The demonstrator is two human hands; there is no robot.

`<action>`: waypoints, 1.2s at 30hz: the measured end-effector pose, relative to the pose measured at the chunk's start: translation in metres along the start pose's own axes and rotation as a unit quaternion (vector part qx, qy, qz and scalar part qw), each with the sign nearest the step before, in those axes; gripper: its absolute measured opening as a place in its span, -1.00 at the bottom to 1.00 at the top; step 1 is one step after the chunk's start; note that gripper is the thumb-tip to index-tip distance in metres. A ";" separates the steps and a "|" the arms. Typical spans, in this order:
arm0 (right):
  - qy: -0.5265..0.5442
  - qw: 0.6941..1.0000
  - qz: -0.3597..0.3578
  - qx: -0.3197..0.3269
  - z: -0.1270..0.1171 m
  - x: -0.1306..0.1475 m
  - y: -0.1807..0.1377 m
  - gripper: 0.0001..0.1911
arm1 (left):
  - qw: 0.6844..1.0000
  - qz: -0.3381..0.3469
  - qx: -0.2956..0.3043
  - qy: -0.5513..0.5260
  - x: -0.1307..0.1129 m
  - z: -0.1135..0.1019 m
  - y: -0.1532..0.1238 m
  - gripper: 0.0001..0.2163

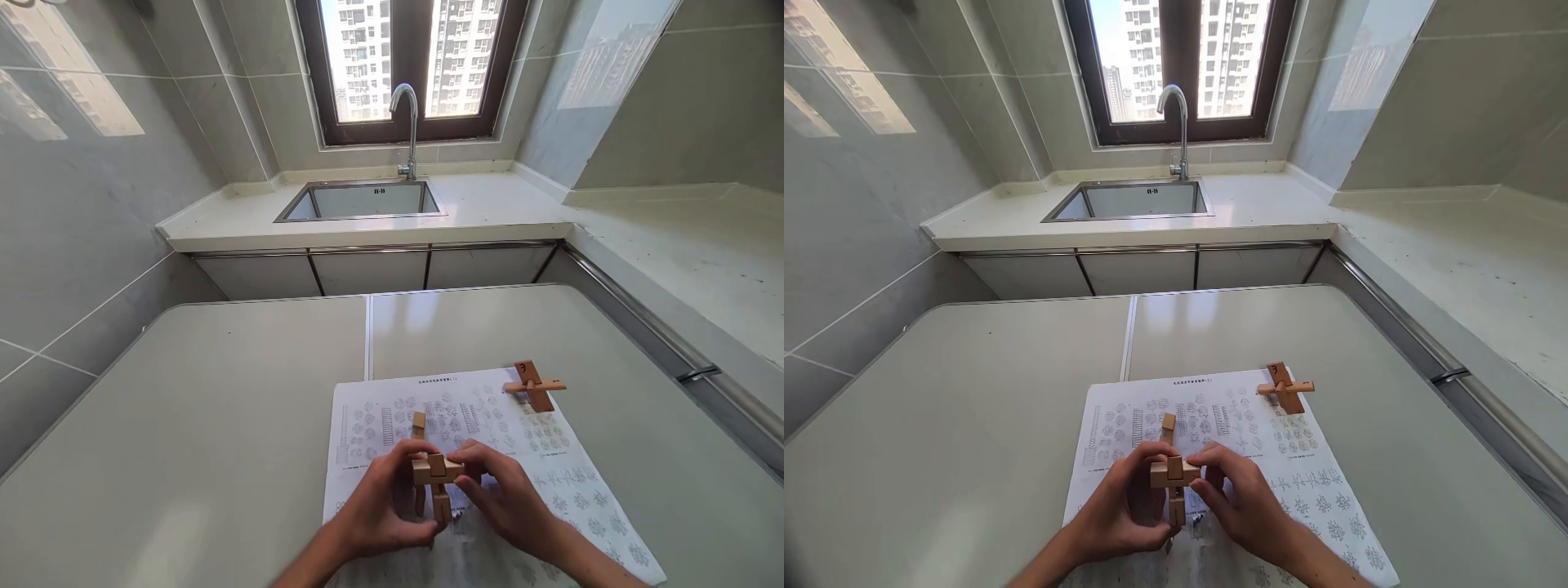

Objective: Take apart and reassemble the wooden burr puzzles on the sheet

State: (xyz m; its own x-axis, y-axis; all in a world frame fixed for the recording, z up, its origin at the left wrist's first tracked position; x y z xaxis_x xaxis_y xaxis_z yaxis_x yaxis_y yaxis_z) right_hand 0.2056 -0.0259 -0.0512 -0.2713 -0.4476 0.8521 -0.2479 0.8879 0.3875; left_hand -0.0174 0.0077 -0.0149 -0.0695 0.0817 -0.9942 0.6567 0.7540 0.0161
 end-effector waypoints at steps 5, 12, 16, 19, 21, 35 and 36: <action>0.001 1.000 0.026 -0.004 0.001 -0.003 0.000 -0.81 | 1.000 -0.011 0.003 0.002 0.003 -0.002 -0.001 -0.39; -0.005 0.999 0.046 0.003 -0.001 0.001 0.004 -0.73 | 1.000 -0.017 0.003 0.001 -0.004 -0.005 0.000 -0.41; -0.003 0.997 0.071 0.016 -0.003 0.003 0.007 -0.67 | 0.999 -0.029 0.003 -0.018 -0.007 -0.006 0.001 -0.44; -0.008 0.996 0.082 0.027 -0.003 0.001 0.006 -0.64 | 0.999 -0.028 -0.003 -0.036 -0.007 -0.007 0.002 -0.44; -0.016 0.996 0.083 0.032 -0.003 0.000 0.005 -0.64 | 0.999 -0.025 -0.003 -0.047 -0.006 -0.007 0.002 -0.44; -0.068 0.997 0.034 0.012 0.001 0.005 0.011 -0.84 | 0.979 -0.051 -0.121 -0.155 0.005 -0.019 -0.003 -0.41; -0.088 0.996 0.014 0.014 0.002 0.005 0.012 -0.80 | 0.977 -0.051 -0.136 -0.158 0.006 -0.020 -0.003 -0.40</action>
State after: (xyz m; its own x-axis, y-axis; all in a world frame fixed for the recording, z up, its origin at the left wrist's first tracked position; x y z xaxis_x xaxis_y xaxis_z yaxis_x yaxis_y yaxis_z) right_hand 0.1993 -0.0181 -0.0433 -0.4368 -0.4373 0.7862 -0.2642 0.8977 0.3525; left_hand -0.0347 0.0187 -0.0186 0.1390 -0.1751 -0.9747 0.4322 0.8963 -0.0994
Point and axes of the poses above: each hand's wrist, its own y-axis towards the middle knuckle, its own z-axis out of the palm, x = y × z, the point moved 1 cm from there along y, towards the middle knuckle, and after that the axes turned 2 degrees about -z, right-handed, at the moved point
